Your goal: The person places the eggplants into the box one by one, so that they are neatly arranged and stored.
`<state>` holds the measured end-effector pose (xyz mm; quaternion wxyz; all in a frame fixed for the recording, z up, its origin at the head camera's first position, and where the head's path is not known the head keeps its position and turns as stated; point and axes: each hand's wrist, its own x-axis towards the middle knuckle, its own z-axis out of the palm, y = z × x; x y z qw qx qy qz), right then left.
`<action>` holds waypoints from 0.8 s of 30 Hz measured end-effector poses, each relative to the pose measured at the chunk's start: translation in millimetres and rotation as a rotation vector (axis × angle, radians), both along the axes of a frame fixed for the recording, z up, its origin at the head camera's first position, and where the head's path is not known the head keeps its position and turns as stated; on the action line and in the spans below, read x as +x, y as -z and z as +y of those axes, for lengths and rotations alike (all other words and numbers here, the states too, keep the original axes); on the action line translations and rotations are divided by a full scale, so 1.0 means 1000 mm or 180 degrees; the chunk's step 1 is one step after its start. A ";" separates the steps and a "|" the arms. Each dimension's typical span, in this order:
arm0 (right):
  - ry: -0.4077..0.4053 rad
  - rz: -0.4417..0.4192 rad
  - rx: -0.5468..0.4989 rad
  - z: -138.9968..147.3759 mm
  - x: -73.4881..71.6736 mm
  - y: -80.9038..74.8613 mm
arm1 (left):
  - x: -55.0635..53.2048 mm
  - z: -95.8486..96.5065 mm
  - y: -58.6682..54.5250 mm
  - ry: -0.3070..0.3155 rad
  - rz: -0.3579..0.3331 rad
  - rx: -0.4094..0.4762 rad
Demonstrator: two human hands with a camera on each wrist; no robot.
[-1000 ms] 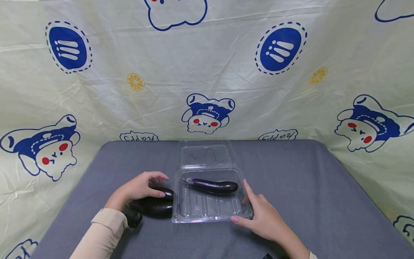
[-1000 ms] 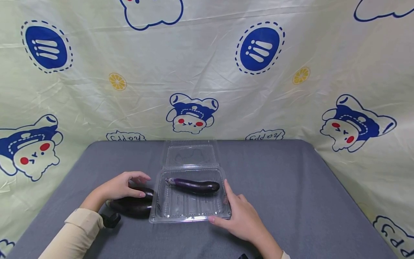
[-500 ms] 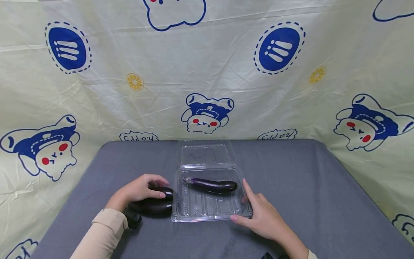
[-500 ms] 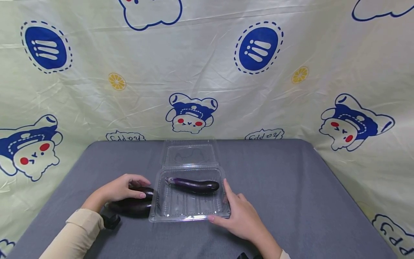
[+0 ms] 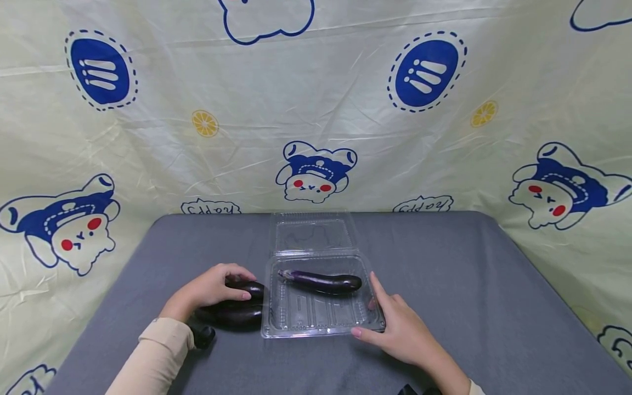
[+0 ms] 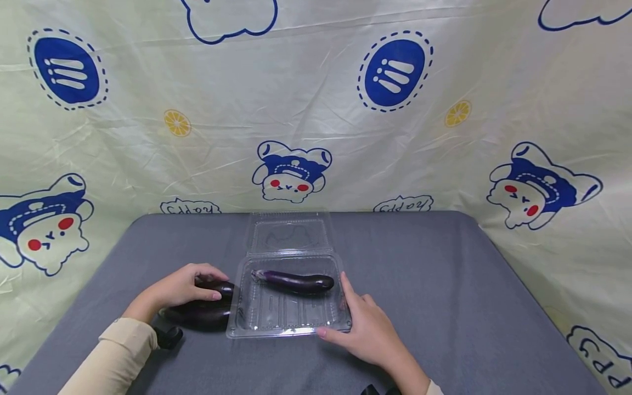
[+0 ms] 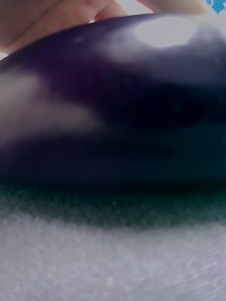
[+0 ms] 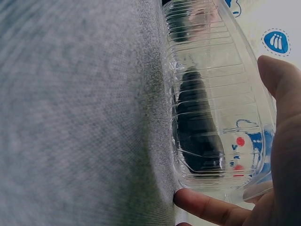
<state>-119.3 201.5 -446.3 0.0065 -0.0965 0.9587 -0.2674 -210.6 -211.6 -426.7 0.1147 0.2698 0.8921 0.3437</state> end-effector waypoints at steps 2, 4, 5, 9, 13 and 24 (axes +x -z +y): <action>-0.0003 0.0004 -0.0001 0.000 0.000 0.000 | 0.000 -0.001 -0.001 0.0010 -0.0015 0.0005; -0.0002 0.0008 -0.0003 0.000 0.000 -0.001 | -0.001 -0.001 -0.001 0.0004 -0.0031 0.0019; -0.0004 0.0007 -0.0005 0.000 0.000 -0.001 | -0.001 -0.001 -0.001 -0.0008 -0.0041 0.0023; -0.0006 0.0004 -0.0001 0.000 0.000 -0.001 | 0.000 0.000 -0.002 -0.0056 -0.0060 0.0024; -0.0021 0.0029 0.0033 0.000 0.000 -0.001 | 0.002 0.002 -0.004 -0.0074 -0.0041 -0.0041; -0.0041 0.0081 0.0021 0.000 0.001 -0.001 | 0.001 0.004 -0.002 -0.0085 0.0134 -0.0145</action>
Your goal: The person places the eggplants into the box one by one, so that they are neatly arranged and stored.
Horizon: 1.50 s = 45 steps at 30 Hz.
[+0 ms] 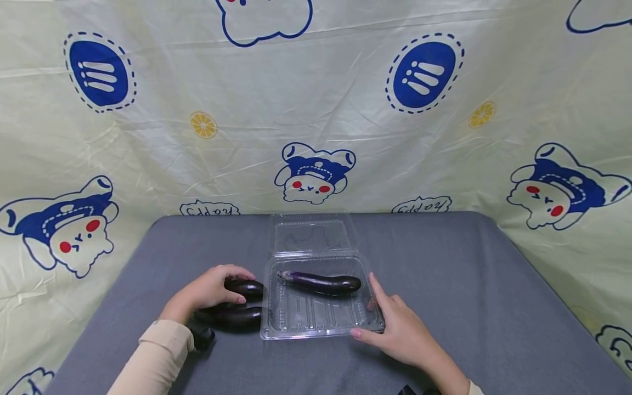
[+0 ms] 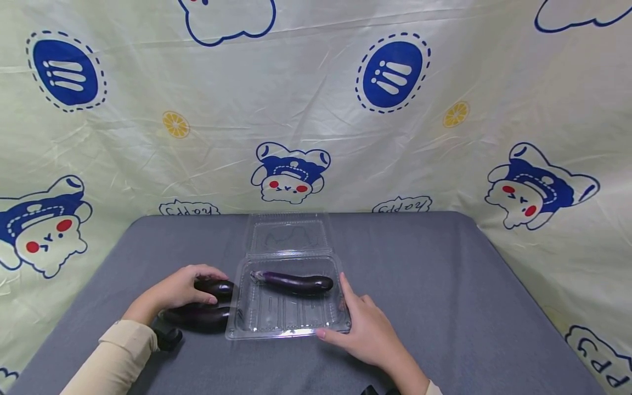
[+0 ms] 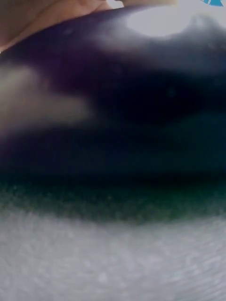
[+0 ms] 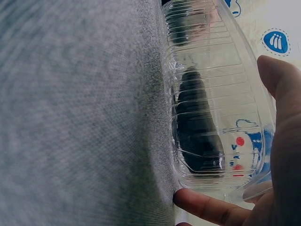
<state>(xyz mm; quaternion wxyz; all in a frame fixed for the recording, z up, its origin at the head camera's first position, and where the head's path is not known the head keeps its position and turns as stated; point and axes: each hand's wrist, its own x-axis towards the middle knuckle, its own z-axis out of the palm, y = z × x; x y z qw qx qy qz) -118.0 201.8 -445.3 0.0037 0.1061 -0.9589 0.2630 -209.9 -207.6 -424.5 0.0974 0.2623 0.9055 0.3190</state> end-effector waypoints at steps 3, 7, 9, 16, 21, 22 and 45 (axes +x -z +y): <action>-0.0009 -0.0011 -0.0017 0.000 0.001 0.000 | 0.000 -0.001 0.002 -0.0034 0.0024 0.0034; -0.0034 -0.0035 -0.0027 0.000 0.001 0.001 | -0.001 -0.002 0.000 -0.0145 0.0022 0.0055; -0.0045 -0.0026 -0.0024 0.000 0.001 0.001 | -0.001 -0.002 -0.003 -0.0203 0.0047 0.0081; -0.0036 0.0002 -0.0017 -0.001 0.000 0.000 | -0.001 -0.002 -0.024 -0.0332 0.0270 0.0118; -0.0032 -0.0036 -0.0021 -0.001 -0.001 0.001 | 0.000 -0.001 -0.045 -0.0371 0.0443 0.0023; -0.0025 -0.0041 -0.0025 -0.001 -0.001 0.001 | 0.000 -0.001 -0.049 -0.0372 0.0484 0.0028; -0.0025 -0.0006 0.0005 -0.001 -0.001 0.000 | 0.005 0.140 -0.066 0.0526 0.0145 -0.0216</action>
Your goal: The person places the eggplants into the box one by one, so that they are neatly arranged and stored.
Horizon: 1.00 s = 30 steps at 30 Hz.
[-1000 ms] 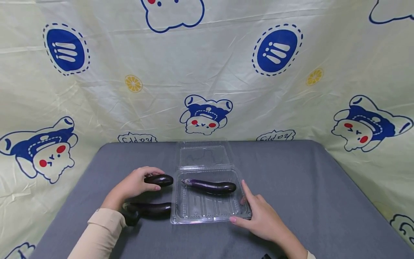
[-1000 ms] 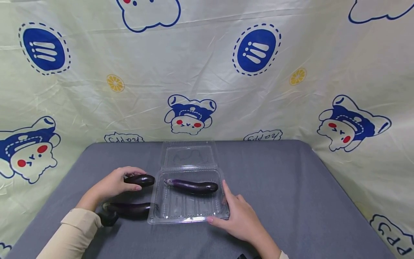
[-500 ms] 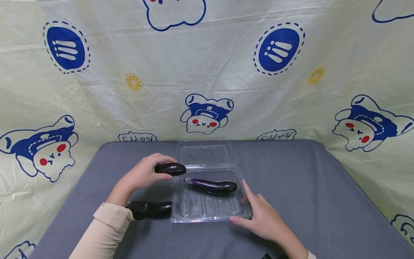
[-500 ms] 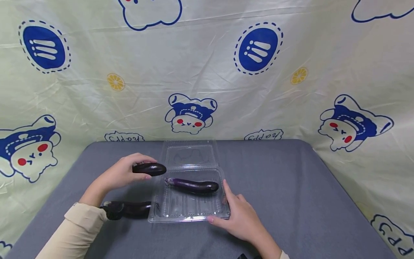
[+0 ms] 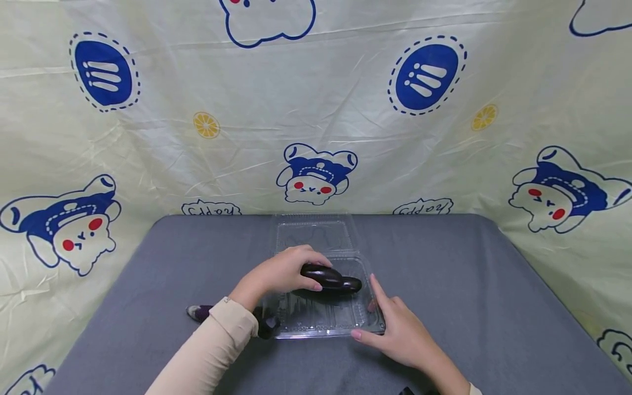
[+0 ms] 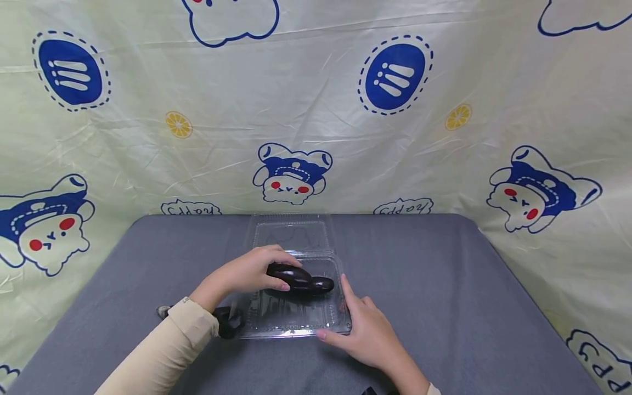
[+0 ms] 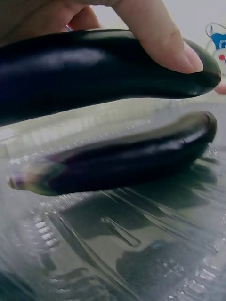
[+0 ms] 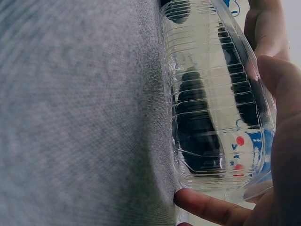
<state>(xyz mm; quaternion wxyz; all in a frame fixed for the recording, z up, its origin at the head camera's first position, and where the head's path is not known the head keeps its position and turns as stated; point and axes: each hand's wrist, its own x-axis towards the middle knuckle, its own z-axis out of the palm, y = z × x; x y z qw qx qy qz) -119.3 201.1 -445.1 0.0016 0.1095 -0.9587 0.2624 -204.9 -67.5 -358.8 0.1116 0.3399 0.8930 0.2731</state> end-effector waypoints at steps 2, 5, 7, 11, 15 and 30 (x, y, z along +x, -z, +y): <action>0.0002 -0.0010 0.0005 0.000 0.000 0.000 | 0.001 0.006 0.004 0.0031 0.0028 -0.0096; -0.0011 -0.0021 0.0015 0.000 0.000 -0.001 | 0.001 0.014 0.008 0.0095 0.0124 -0.0226; -0.0001 -0.0028 0.0022 0.000 0.000 -0.001 | 0.001 0.017 0.010 0.0117 0.0197 -0.0310; 0.0004 -0.0028 0.0020 0.000 0.000 0.000 | -0.001 0.023 0.013 0.0154 0.0263 -0.0432; 0.0008 -0.0022 0.0010 0.000 0.000 0.000 | -0.005 0.029 0.016 0.0192 0.0242 -0.0477; -0.0004 -0.0119 -0.0027 0.000 0.001 -0.002 | -0.006 0.057 0.019 0.0442 0.0570 -0.1238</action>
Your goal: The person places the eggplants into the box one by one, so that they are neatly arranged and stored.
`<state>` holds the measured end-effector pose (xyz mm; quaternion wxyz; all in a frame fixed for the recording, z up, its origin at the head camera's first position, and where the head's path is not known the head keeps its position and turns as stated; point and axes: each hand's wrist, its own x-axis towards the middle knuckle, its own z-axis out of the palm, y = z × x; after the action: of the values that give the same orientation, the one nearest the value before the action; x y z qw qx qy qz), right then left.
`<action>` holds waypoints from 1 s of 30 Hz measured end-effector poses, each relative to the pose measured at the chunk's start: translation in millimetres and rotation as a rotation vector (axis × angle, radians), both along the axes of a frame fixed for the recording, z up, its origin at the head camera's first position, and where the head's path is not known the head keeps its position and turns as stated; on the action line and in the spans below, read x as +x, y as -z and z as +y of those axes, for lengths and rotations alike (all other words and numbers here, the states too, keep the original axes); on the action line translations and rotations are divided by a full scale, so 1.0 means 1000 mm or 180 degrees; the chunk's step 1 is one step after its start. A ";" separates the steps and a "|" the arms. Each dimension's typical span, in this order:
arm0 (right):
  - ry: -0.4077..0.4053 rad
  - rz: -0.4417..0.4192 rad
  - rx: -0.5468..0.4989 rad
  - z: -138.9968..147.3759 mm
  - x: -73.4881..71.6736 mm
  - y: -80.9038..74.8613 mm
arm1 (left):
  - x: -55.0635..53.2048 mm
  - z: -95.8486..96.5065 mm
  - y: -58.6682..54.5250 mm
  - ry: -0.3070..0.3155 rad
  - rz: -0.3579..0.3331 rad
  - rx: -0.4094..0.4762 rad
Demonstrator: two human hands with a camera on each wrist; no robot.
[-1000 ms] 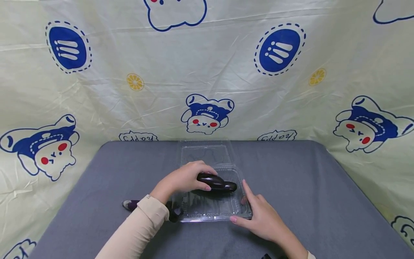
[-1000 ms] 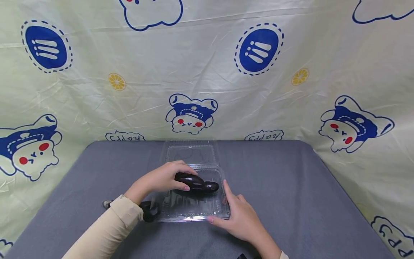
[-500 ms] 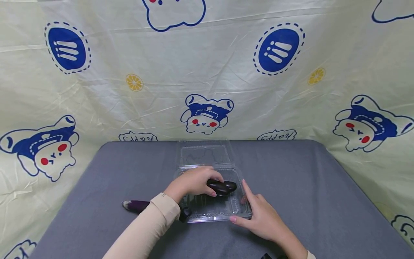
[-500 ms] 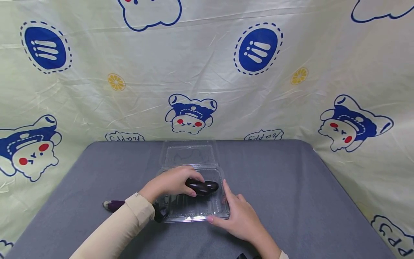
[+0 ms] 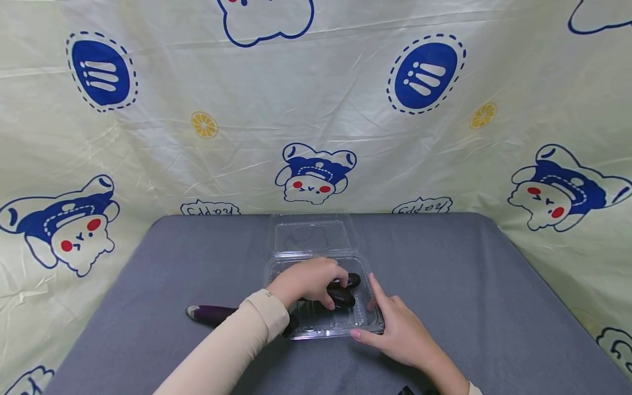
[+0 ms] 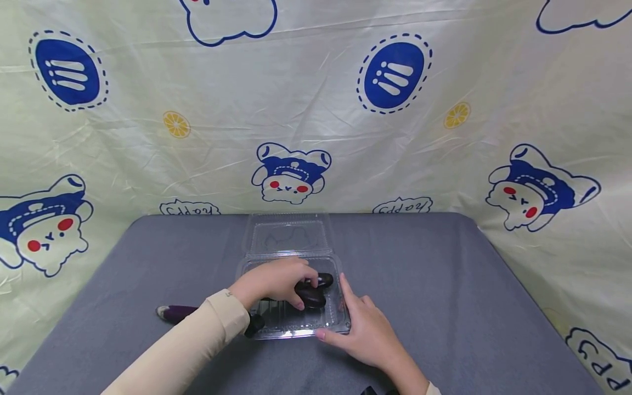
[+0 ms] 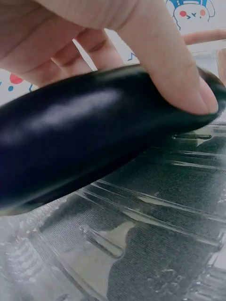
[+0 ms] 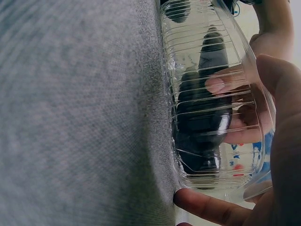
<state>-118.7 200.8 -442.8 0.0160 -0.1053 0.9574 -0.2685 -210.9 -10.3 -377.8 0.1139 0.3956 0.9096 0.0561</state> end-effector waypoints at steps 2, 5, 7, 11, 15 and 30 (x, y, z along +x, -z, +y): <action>-0.0004 0.0011 -0.0004 0.000 0.000 0.000 | 0.001 0.001 0.000 -0.0005 0.0015 -0.0052; -0.0010 0.0023 0.0002 0.000 -0.001 0.001 | 0.004 0.003 0.000 0.0014 0.0076 -0.0124; -0.0016 0.0022 0.0007 0.001 -0.001 0.001 | 0.006 0.003 -0.001 0.0037 0.0123 -0.0140; -0.0004 0.0011 0.0000 0.001 -0.002 0.003 | 0.008 0.005 -0.002 0.0076 0.0138 -0.0118; 0.0000 0.0019 -0.0021 0.002 -0.002 0.003 | 0.008 0.007 -0.003 0.0110 0.0090 -0.0129; -0.0005 -0.0016 -0.0029 0.003 -0.002 0.002 | 0.011 0.019 0.001 0.0229 0.0215 -0.0415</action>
<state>-120.8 203.9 -445.3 0.0181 -0.1054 0.9560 -0.2731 -199.4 8.4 -378.4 0.1107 0.4214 0.8999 -0.0207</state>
